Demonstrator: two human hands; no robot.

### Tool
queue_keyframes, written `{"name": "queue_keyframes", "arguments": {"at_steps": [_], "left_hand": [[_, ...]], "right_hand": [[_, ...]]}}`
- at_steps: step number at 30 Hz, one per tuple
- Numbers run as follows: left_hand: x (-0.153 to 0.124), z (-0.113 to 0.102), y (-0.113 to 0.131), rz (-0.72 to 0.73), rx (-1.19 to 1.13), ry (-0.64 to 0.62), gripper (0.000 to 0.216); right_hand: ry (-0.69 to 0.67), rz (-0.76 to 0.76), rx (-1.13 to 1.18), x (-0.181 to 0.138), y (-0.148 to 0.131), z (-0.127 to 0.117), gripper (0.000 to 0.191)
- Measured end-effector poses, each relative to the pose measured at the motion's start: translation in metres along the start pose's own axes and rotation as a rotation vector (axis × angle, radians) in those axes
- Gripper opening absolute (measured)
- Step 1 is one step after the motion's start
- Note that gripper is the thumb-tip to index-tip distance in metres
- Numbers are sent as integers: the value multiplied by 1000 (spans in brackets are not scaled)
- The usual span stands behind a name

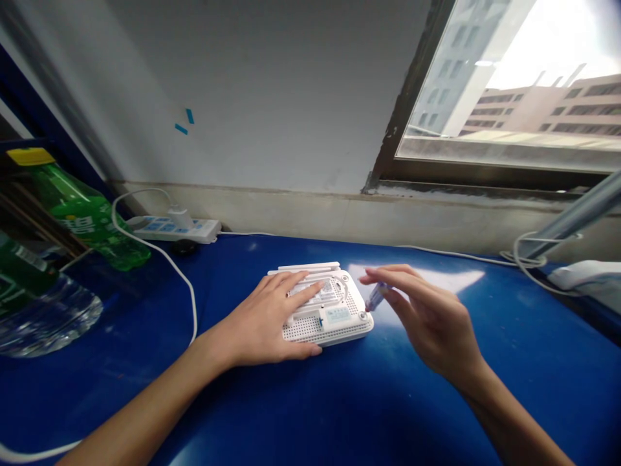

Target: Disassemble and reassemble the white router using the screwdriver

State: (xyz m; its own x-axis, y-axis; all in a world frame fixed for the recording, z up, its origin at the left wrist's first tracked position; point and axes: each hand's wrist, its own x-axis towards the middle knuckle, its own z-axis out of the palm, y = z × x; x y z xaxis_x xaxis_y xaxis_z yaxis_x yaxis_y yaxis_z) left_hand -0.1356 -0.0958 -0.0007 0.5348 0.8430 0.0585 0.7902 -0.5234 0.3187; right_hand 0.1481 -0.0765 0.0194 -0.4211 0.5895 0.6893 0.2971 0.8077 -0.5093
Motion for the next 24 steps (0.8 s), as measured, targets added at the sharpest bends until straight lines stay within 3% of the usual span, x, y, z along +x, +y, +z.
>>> {"name": "queue_keyframes", "arguments": {"at_steps": [4, 7, 10, 16, 21, 24], "left_hand": [[-1, 0, 0, 12, -23, 19, 99], [0, 0, 0, 9, -22, 15, 99], [0, 0, 0, 3, -10, 4, 100], [-1, -1, 1, 1, -8, -8, 98], [0, 0, 0, 4, -29, 9, 99], [-1, 0, 0, 5, -25, 9, 99]], "right_hand": [[89, -20, -128, 1, 1, -1, 26], [70, -20, -167, 0, 3, -2, 35], [-16, 4, -58, 0, 3, -2, 48], [101, -5, -127, 0, 3, 0, 28], [-8, -24, -85, -1, 5, 1, 49], [9, 0, -41, -1, 3, 1, 46]]}}
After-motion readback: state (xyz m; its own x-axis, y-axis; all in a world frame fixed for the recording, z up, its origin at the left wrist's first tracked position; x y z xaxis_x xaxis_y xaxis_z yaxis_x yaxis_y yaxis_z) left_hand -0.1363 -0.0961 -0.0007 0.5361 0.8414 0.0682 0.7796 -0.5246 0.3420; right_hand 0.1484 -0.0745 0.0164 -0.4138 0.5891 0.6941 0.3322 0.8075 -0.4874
